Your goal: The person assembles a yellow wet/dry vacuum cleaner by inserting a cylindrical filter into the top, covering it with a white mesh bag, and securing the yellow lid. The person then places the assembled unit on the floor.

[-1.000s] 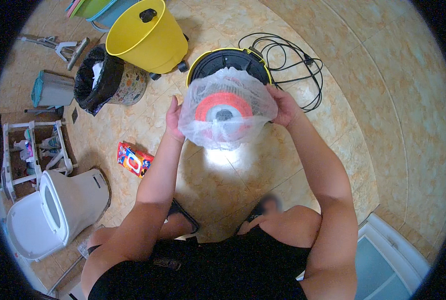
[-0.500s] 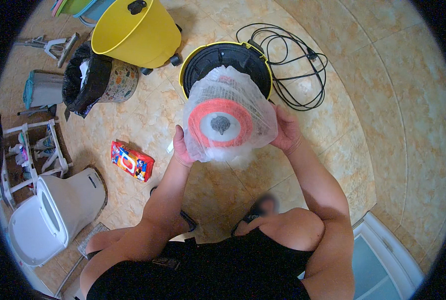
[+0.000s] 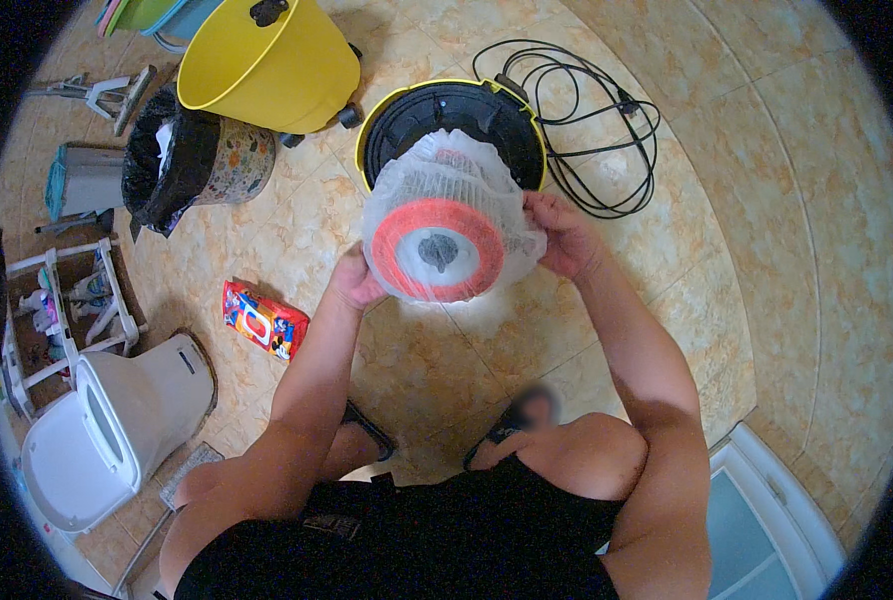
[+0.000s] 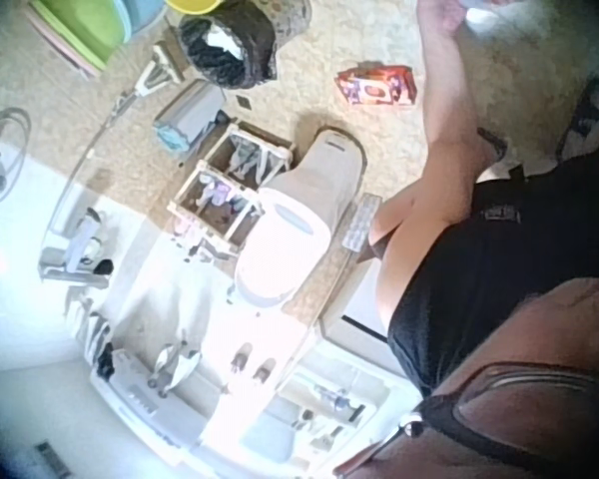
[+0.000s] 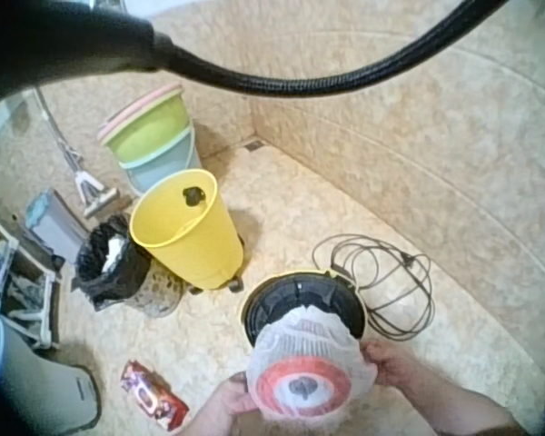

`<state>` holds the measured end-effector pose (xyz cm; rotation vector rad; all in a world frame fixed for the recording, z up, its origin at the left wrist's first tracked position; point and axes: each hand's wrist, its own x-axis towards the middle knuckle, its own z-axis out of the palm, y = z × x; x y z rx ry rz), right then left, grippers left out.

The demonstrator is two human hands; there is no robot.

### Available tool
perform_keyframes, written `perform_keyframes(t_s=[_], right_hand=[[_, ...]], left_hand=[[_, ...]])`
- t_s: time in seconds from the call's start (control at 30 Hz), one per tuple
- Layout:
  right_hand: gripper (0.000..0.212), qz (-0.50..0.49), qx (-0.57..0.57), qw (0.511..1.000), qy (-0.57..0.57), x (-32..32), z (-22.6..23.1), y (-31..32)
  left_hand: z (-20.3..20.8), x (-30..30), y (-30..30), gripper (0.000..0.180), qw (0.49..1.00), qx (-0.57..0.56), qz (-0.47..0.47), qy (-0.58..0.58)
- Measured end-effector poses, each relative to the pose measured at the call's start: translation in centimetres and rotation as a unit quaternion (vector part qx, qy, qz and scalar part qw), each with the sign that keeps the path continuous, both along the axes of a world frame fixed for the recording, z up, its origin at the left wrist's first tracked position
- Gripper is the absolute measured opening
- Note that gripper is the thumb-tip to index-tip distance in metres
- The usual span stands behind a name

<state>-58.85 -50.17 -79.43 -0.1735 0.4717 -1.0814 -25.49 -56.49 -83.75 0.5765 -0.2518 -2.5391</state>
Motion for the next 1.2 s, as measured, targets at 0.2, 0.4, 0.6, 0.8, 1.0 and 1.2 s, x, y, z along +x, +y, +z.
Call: perform_keyframes(t_s=[0.2,0.4,0.6,0.8,1.0,1.2], right_hand=[[0.06,0.022,0.078,0.991,-0.11,1.3,-1.7,3.1],[0.04,0.093,0.056,0.982,0.152,-0.2,-4.9,3.5],[0.034,0.002,-0.01,0.983,0.183,-0.9,0.4,-1.6],[0.024,0.059,-0.09,0.967,0.231,-0.9,5.7,-6.5],[0.014,-0.056,-0.102,0.95,0.291,0.3,6.3,-8.9],[0.006,-0.115,-0.091,0.816,0.559,1.3,3.8,-9.5]], left_hand=[[-0.1,-1.0,5.0,0.081,0.987,0.147,-0.063,0.034],[0.9,-2.4,2.6,0.08,0.979,-0.055,-0.139,-0.141],[1.6,0.5,-3.6,0.042,0.999,-0.047,-0.012,0.018],[4.2,-0.2,-9.7,0.031,0.989,-0.113,-0.087,-0.047],[9.2,-4.2,-10.7,0.024,0.988,-0.134,-0.027,-0.074],[7.1,-5.2,-11.1,0.01,0.952,-0.159,0.0,-0.263]])
